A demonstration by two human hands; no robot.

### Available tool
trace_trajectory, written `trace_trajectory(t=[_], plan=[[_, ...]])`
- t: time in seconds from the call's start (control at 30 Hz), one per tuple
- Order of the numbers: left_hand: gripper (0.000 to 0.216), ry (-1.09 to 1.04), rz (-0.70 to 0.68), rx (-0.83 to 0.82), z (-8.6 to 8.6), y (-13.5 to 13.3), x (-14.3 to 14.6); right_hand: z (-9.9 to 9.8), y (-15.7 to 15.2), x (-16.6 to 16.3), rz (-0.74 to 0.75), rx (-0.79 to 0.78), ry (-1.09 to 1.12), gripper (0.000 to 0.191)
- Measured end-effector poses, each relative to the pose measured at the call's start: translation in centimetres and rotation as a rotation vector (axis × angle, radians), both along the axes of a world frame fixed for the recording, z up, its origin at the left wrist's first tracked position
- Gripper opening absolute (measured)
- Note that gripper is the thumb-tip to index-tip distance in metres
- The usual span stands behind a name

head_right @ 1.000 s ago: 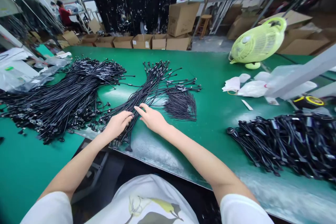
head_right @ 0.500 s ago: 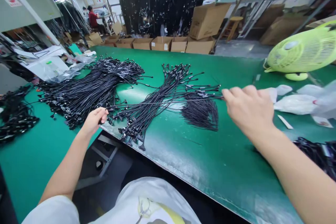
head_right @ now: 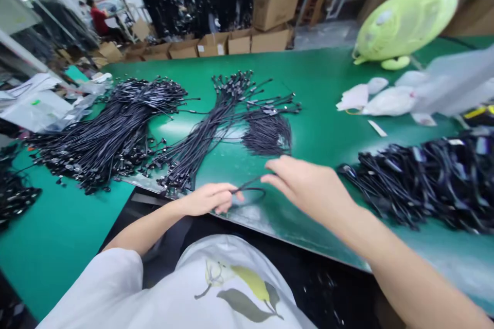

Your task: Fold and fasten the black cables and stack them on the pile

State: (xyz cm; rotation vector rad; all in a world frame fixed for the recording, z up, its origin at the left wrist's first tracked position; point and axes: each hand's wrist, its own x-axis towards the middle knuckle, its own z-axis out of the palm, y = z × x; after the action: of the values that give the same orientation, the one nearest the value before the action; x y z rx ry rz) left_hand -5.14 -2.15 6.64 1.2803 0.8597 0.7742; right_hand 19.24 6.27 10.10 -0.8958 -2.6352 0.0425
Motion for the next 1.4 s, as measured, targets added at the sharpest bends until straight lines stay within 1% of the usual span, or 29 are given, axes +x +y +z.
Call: trace_trajectory(t=[0.03,0.1,0.17,0.23,0.27,0.33,0.4,0.47,0.5,0.53,0.57,0.6,0.63,0.7,0.73,0.77,0.87,0.93,1.0,1.03,1.1,1.17,1.2,1.23,1.27,1.3,1.33,1.4], plan=[[0.035,-0.102,0.023,-0.077,0.2,-0.2,-0.2,0.2,1.2,0.8,-0.067,-0.002,-0.003,0.033],[0.031,-0.319,0.168,-0.176,0.9,0.0,-1.5,-0.6,3.3,2.7,-0.115,-0.071,0.009,0.036],[0.023,-0.517,0.362,-0.232,2.0,0.6,-3.4,-2.4,4.1,4.2,-0.075,-0.143,0.071,0.037],[0.019,-0.641,0.561,-0.255,2.8,1.4,-4.7,-4.3,3.5,4.6,-0.027,-0.139,0.12,0.037],[0.019,-0.652,0.643,-0.254,2.9,1.7,-5.0,-5.0,2.7,4.3,-0.012,-0.106,0.114,0.036],[0.017,-0.567,0.753,-0.213,2.4,2.5,-4.4,-5.8,0.5,3.0,0.033,-0.04,0.037,0.031],[0.017,-0.401,0.788,-0.135,1.1,3.3,-2.8,-5.5,-2.0,1.3,0.146,-0.057,-0.071,0.025],[0.024,-0.281,0.74,-0.068,-0.1,4.0,-1.1,-4.4,-3.7,-0.1,0.301,-0.162,-0.156,0.024],[0.027,-0.265,0.69,-0.069,-0.5,4.2,-0.5,-3.6,-3.9,-0.3,0.349,-0.21,-0.174,0.025],[0.027,-0.28,0.639,-0.098,-0.6,4.2,-0.2,-2.9,-3.6,-0.3,0.358,-0.235,-0.166,0.026],[0.026,-0.322,0.601,-0.151,-0.5,4.2,-0.3,-2.3,-2.9,0.2,0.313,-0.234,-0.123,0.028],[0.023,-0.381,0.584,-0.217,-0.2,4.1,-0.8,-1.7,-1.9,1.0,0.216,-0.208,-0.049,0.029],[0.02,-0.45,0.59,-0.284,0.3,3.9,-1.6,-1.4,-0.7,2.0,0.083,-0.166,0.041,0.031],[0.022,-0.579,0.647,-0.374,1.5,3.4,-3.6,-1.1,1.9,4.3,-0.16,-0.125,0.185,0.034],[0.025,-0.626,0.677,-0.389,2.1,3.1,-4.6,-1.3,2.9,5.3,-0.232,-0.14,0.21,0.035],[0.027,-0.656,0.697,-0.389,2.5,2.7,-5.5,-1.6,3.7,6.0,-0.264,-0.173,0.204,0.036],[0.029,-0.682,0.743,-0.34,3.3,1.9,-7.0,-2.9,4.6,6.7,-0.247,-0.269,0.127,0.038],[0.028,-0.672,0.764,-0.308,3.2,1.8,-7.3,-3.6,4.0,6.2,-0.254,-0.252,0.121,0.037],[0.024,-0.624,0.776,-0.283,2.7,2.2,-6.8,-3.8,2.7,5.3,-0.237,-0.21,0.106,0.035],[0.021,-0.575,0.784,-0.25,2.3,2.4,-6.2,-3.6,1.7,4.6,-0.194,-0.202,0.075,0.034],[0.023,-0.418,0.773,-0.13,1.5,2.8,-4.2,-2.6,-0.4,2.9,-0.008,-0.259,-0.027,0.031],[0.03,-0.215,0.667,0.01,0.7,2.7,-1.7,-1.2,-2.2,1.0,0.223,-0.368,-0.096,0.031],[0.033,-0.113,0.575,0.064,0.4,2.5,-0.4,-0.4,-2.7,0.1,0.295,-0.403,-0.083,0.032],[0.035,-0.025,0.469,0.094,0.2,2.2,0.7,0.2,-2.8,-0.7,0.313,-0.422,-0.039,0.033],[0.036,0.032,0.372,0.108,0.1,1.9,1.7,0.7,-2.6,-1.4,0.281,-0.422,0.032,0.034],[0.036,0.056,0.293,0.109,0.0,1.6,2.3,0.9,-2.1,-2.0,0.216,-0.414,0.123,0.034],[0.035,0.044,0.244,0.099,-0.1,1.4,2.6,0.7,-1.4,-2.4,0.139,-0.41,0.225,0.032],[0.035,-0.087,0.246,0.048,-0.1,1.4,2.8,-0.3,0.0,-3.1,0.002,-0.434,0.46,0.024]])
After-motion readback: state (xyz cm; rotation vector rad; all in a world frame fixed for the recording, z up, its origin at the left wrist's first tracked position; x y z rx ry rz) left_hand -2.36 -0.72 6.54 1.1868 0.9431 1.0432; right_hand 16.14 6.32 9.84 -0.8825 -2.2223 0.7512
